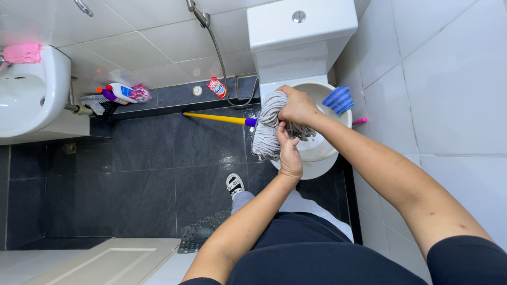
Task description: The person mops the dark tiled floor of a bathroom using a yellow-handled mop. They move the mop back and forth across the floor, then dip it into a white bucket to wring it out before continuing to mop the area.
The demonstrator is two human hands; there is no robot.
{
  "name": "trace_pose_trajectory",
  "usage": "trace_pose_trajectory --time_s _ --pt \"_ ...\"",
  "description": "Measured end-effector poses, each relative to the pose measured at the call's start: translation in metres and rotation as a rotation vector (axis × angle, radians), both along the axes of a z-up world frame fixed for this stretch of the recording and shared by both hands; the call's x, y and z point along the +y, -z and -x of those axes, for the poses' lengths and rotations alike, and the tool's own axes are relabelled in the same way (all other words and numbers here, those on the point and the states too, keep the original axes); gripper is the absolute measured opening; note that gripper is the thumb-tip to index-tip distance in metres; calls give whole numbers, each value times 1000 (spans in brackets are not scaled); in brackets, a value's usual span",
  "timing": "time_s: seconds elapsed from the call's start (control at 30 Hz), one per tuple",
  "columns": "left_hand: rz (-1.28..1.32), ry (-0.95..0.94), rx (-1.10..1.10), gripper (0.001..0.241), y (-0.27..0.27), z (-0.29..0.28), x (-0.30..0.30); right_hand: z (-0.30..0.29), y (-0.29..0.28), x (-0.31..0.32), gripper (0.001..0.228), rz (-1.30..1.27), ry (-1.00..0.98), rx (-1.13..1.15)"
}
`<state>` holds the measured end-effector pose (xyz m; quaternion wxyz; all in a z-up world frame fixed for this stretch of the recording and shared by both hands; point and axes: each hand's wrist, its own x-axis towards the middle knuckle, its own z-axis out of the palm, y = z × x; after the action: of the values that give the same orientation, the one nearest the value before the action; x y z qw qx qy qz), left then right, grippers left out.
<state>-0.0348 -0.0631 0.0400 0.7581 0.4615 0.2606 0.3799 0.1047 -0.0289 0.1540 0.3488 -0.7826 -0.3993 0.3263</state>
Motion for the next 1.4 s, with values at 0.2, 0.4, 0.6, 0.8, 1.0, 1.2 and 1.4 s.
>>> trace_pose_trajectory --time_s 0.2,0.4,0.6,0.8,1.0,1.2,1.4 --pt "-50 26 -35 76 -1 3 2 -7 10 6 68 -9 -25 -24" --pt "113 3 -208 63 16 -9 2 -12 7 2 69 45 -61 -54" --pt "318 -15 -185 68 -12 -11 4 -12 -2 1 77 134 -113 -126" --pt "532 -80 -185 76 -27 -19 24 -9 8 9 81 88 -158 -103" --pt "604 -237 -233 72 -25 -19 20 12 -33 8 75 148 -221 -136" --pt "905 -216 -244 82 -29 -14 22 14 -31 8 71 182 -220 -147" --pt "839 -31 -255 99 -16 -6 26 13 -29 6 69 167 -213 -181"
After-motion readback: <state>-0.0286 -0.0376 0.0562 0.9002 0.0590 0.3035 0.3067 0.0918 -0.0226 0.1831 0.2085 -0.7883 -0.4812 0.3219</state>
